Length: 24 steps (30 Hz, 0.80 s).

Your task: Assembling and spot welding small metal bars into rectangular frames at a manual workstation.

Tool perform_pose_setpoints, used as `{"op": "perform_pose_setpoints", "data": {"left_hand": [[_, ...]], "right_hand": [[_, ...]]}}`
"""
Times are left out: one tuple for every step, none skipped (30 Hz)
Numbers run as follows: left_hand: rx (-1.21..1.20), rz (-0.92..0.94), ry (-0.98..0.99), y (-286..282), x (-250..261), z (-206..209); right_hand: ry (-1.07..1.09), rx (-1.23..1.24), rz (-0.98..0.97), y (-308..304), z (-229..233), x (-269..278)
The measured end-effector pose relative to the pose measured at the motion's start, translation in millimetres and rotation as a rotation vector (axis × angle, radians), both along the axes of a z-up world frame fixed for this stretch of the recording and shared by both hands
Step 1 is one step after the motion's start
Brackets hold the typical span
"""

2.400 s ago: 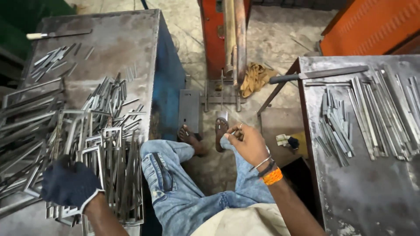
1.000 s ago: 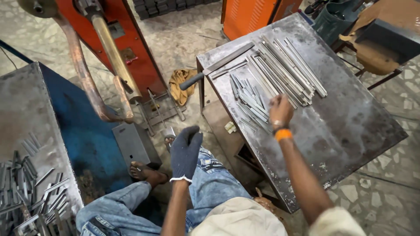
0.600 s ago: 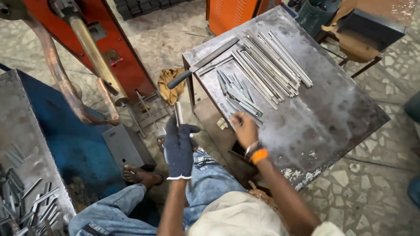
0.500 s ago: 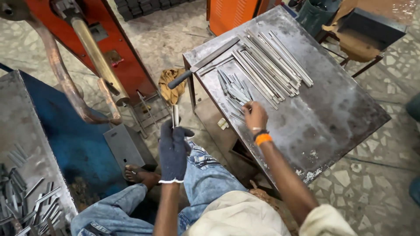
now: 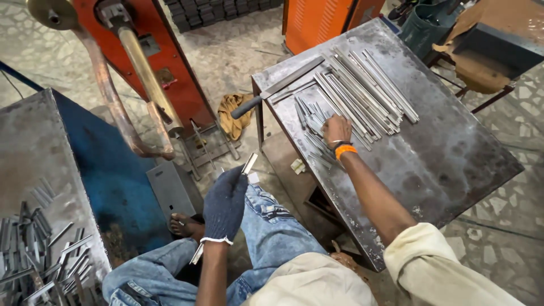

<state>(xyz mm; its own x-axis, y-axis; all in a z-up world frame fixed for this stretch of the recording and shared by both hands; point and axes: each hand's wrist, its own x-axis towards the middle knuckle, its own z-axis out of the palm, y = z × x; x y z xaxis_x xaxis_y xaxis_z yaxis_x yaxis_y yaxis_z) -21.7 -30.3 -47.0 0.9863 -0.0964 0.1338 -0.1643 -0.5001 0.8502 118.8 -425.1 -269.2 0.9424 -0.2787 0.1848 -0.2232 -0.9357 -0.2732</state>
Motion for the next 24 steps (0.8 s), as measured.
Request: {"op": "perform_pose_setpoints", "data": {"left_hand": [[0.0,0.003,0.0,2,0,0],[0.025,0.001,0.007,4,0,0],[0.049,-0.001,0.014,5,1,0],[0.049,0.002,0.01,6,2,0],[0.053,-0.004,0.002,6,3,1],[0.058,-0.011,-0.002,7,3,0],[0.059,-0.01,-0.002,7,2,-2],[0.068,-0.019,0.008,7,3,-4],[0.078,-0.028,0.019,8,3,-6],[0.079,-0.021,0.012,9,1,-8],[0.08,-0.019,0.033,11,0,-10],[0.079,-0.014,0.048,12,0,-11],[0.079,-0.004,0.035,12,5,-10],[0.073,0.003,0.043,14,3,-10],[0.067,0.011,0.051,15,2,-11],[0.073,0.014,0.055,18,1,-11],[0.072,0.009,0.061,21,0,-10],[0.067,-0.001,0.062,21,2,-10],[0.067,-0.002,0.063,22,2,-13],[0.072,-0.011,0.051,23,4,-15],[0.076,-0.02,0.04,24,6,-18],[0.077,-0.019,0.037,25,7,-17],[0.089,-0.022,0.028,25,8,-15],[0.099,-0.023,0.021,25,9,-15]], "right_hand": [[0.0,0.0,0.003,2,2,-3],[-0.028,-0.016,0.023,4,5,-6],[-0.056,-0.032,0.043,5,7,-9],[-0.059,-0.032,0.046,3,3,-4],[-0.057,-0.051,0.055,1,-1,2],[-0.052,-0.068,0.063,-1,-6,4],[-0.053,-0.067,0.065,-4,-13,5],[-0.046,-0.108,0.084,-7,-19,8],[-0.04,-0.149,0.103,-10,-25,12],[-0.048,-0.148,0.109,-4,-18,9],[0.002,-0.206,0.113,2,-10,7],[0.046,-0.266,0.118,7,-1,9],[0.032,-0.267,0.126,6,5,17],[0.062,-0.321,0.158,8,7,17],[0.091,-0.377,0.19,9,7,16],[0.095,-0.371,0.194,-1,-4,19],[0.087,-0.356,0.244,-12,-17,22],[0.076,-0.346,0.289,-26,-26,27],[0.076,-0.345,0.287,-30,-29,26],[0.099,-0.331,0.282,-35,-31,28],[0.122,-0.316,0.276,-39,-32,30],[0.119,-0.315,0.276,-29,-16,22],[0.099,-0.304,0.259,-19,0,15],[0.08,-0.293,0.244,-10,15,6]]}}
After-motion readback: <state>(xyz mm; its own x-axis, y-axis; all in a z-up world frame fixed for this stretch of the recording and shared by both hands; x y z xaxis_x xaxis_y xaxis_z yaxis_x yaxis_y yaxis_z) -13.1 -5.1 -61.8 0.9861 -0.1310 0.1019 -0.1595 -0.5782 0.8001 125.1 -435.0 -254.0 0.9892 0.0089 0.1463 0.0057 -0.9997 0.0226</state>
